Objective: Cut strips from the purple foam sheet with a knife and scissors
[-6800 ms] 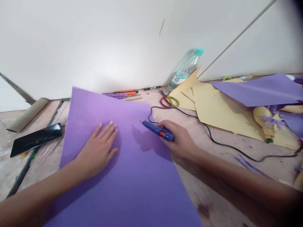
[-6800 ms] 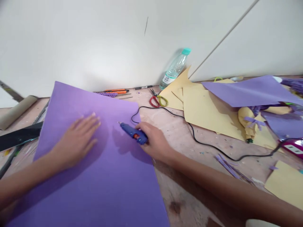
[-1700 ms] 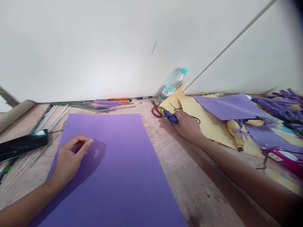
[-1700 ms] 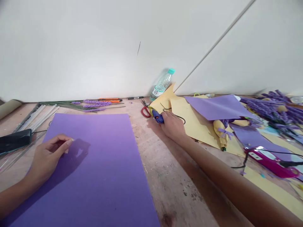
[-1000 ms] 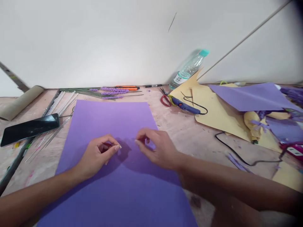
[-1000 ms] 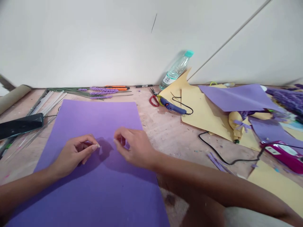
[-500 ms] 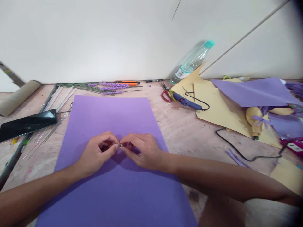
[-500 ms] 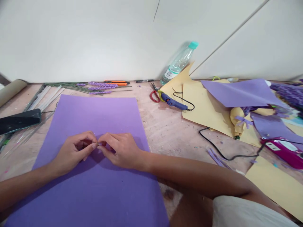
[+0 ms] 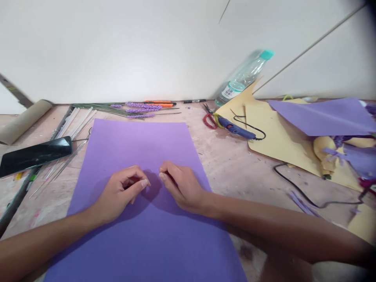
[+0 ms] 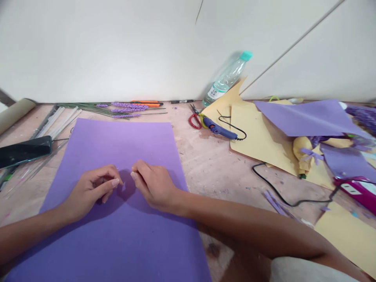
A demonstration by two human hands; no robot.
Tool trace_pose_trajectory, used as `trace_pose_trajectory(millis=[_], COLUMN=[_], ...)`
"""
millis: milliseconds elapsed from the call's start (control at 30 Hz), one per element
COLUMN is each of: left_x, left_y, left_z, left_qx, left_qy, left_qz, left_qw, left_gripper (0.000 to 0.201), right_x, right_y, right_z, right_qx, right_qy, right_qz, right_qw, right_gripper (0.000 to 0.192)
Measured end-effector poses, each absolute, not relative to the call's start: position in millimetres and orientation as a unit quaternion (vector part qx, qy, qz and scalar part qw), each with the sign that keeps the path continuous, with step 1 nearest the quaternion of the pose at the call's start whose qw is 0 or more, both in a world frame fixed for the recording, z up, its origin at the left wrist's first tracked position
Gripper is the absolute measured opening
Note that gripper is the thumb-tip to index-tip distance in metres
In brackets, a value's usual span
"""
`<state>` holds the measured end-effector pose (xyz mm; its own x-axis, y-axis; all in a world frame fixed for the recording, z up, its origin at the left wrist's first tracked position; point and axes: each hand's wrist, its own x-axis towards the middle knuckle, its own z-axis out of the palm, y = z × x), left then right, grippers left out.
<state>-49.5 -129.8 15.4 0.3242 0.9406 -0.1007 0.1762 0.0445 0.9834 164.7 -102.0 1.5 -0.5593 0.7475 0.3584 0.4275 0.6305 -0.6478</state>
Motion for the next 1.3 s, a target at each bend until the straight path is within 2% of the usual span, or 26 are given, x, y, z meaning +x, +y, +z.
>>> trace_pose_trajectory(millis=[100,333,567,767,1067,1300], left_x=[-50.1,-51.7,-52.7,-53.8,-57.8,-53.3], left_y=[-129.5,-128.6,-129.1,-128.5,-125.3,-125.5], left_z=[13.9,10.9,11.3,11.9,8.2,10.6], left_qx=[0.6,0.596,0.592,0.585,0.588,0.574], left_qy=[0.46,0.437,0.426,0.422,0.423,0.437], left_qz=[0.347,0.353,0.352,0.348,0.336,0.339], left_qw=[0.555,0.574,0.587,0.599,0.601,0.604], left_gripper=[0.024,0.026,0.025,0.026,0.024,0.021], right_x=[165.0,164.4,164.9,165.0,165.7,169.6], right_y=[-98.9,-96.4,-95.3,-94.0,-94.6,-89.2], right_z=[2.2,0.2,1.1,-1.6,4.0,4.0], right_qx=[-0.373,-0.358,-0.354,-0.346,-0.35,-0.348], right_qy=[-0.832,-0.826,-0.797,-0.76,-0.731,-0.704], right_qz=[0.276,0.318,0.384,0.455,0.491,0.518], right_qw=[0.304,0.298,0.304,0.309,0.318,0.339], right_gripper=[0.019,0.039,0.022,0.029,0.03,0.044])
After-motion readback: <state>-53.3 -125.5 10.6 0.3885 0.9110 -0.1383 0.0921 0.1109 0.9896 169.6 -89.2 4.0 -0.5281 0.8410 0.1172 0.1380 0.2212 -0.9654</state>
